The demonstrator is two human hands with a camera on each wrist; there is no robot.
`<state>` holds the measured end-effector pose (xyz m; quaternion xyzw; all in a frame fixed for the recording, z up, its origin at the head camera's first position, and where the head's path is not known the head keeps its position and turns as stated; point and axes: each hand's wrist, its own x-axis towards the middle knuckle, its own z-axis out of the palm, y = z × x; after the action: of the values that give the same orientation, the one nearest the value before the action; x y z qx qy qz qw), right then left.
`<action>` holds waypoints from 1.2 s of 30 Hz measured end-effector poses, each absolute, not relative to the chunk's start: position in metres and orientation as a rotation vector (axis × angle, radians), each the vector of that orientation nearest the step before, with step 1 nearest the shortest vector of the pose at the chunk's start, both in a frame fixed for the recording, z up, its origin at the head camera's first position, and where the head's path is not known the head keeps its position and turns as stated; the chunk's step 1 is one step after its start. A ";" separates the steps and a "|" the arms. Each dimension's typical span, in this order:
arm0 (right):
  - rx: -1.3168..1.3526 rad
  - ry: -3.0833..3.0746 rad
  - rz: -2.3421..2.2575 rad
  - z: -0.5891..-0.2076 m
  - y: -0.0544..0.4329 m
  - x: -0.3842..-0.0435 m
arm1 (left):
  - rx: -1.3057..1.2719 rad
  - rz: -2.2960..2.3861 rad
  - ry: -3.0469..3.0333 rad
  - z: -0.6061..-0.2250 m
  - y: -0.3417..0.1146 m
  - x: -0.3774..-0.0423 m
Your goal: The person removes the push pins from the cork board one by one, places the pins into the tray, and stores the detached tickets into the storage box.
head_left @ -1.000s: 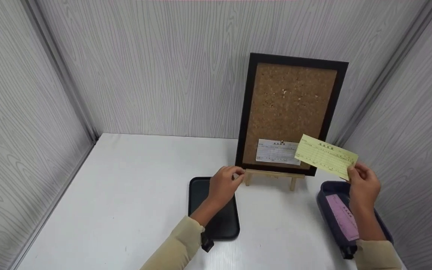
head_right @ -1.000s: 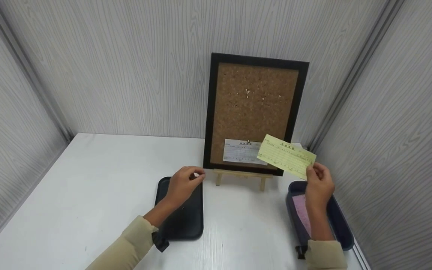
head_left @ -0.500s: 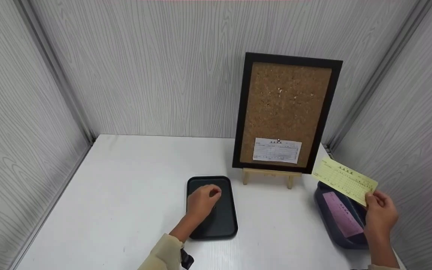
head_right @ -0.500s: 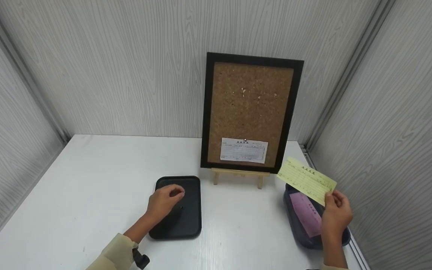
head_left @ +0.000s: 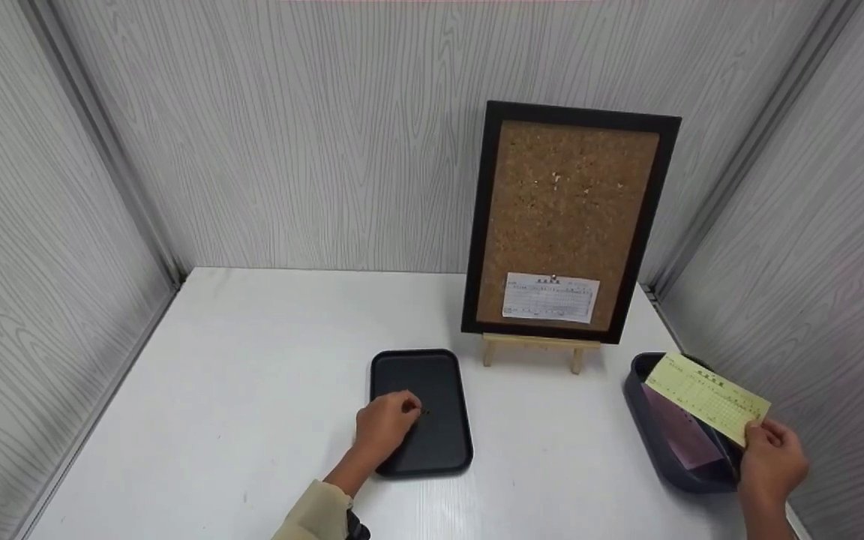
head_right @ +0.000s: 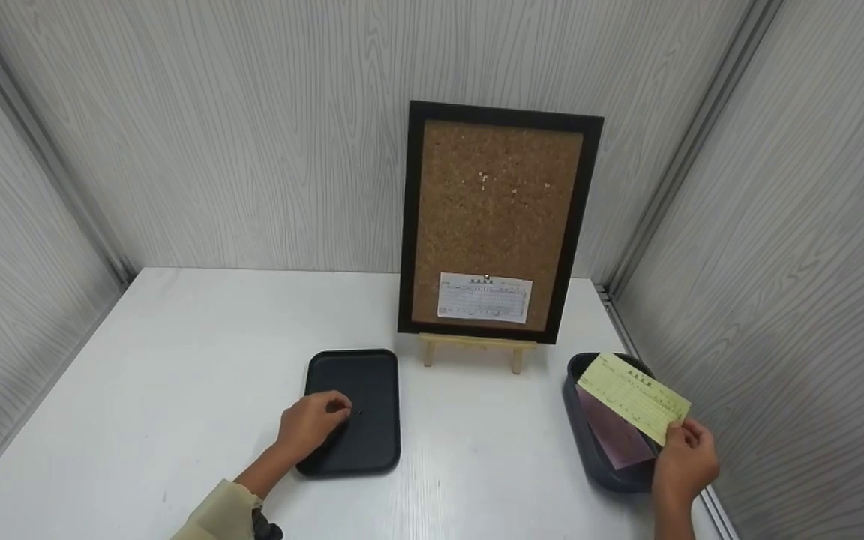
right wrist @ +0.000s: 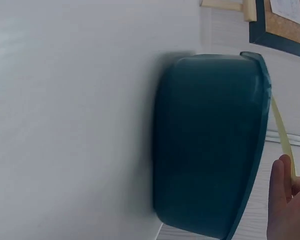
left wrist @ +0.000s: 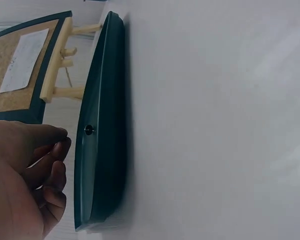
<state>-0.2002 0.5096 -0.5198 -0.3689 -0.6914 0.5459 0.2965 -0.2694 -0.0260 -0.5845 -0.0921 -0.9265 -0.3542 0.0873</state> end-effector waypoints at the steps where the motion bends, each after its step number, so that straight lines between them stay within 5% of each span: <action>1: -0.991 -1.873 1.413 -0.522 0.510 -0.200 | -0.263 -1.055 -2.772 -0.585 -0.027 -0.269; 36: -0.963 -2.423 0.986 -0.529 0.518 -0.201 | -0.227 -1.002 -2.840 -0.580 -0.026 -0.274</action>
<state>-0.2012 0.5180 -0.5290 -0.3401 -0.8555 0.3483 0.1762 -0.2741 -0.0257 -0.5796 -0.0751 -0.9386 -0.3312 0.0609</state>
